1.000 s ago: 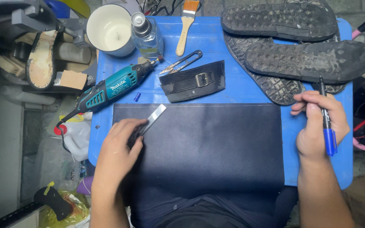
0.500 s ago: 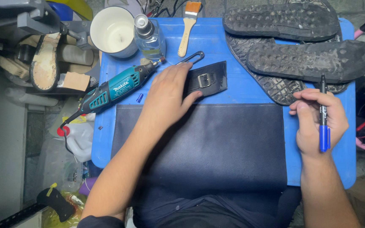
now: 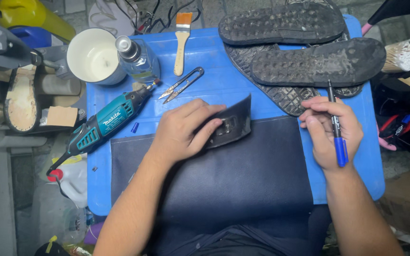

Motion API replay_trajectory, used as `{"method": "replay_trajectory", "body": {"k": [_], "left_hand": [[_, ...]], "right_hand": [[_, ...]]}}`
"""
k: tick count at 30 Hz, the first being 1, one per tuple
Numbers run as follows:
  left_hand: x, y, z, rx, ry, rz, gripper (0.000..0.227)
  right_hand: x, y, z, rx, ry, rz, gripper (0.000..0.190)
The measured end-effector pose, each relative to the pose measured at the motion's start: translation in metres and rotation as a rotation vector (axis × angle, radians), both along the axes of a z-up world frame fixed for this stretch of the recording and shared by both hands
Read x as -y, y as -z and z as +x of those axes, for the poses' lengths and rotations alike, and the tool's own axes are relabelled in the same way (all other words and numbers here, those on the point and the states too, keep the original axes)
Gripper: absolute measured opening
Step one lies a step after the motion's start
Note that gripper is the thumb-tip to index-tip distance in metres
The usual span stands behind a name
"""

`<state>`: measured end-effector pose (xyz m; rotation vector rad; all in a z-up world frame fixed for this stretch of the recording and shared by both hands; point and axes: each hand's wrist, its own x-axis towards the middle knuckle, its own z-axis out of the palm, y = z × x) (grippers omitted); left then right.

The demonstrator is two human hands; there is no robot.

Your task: The person uses a ruler and a blue marker to draw straight lines on a dark sheet of material. They measure a shoe sole and transfer dimensions to the sheet, then mark multiple lines along the ruler's edge.

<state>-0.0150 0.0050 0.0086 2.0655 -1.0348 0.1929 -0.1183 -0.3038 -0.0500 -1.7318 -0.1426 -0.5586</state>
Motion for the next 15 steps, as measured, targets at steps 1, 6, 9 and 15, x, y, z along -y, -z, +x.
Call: {"method": "replay_trajectory", "body": {"k": [1,6,9,15], "left_hand": [[0.001,0.0,-0.001,-0.007,0.036,0.012,0.021],[0.01,0.005,-0.005,-0.011,0.149,0.016,0.022],[0.017,0.008,-0.007,-0.015,0.185,0.01,0.024],[0.015,0.011,-0.005,-0.147,0.086,0.093,0.034]], "right_hand": [[-0.003,-0.003,0.0,-0.008,-0.047,0.002,0.029],[-0.022,-0.015,0.006,-0.023,-0.336,-0.051,0.052],[-0.031,-0.011,0.007,-0.036,-0.45,-0.04,0.052],[-0.02,0.004,0.005,-0.089,-0.15,0.141,0.044]]}}
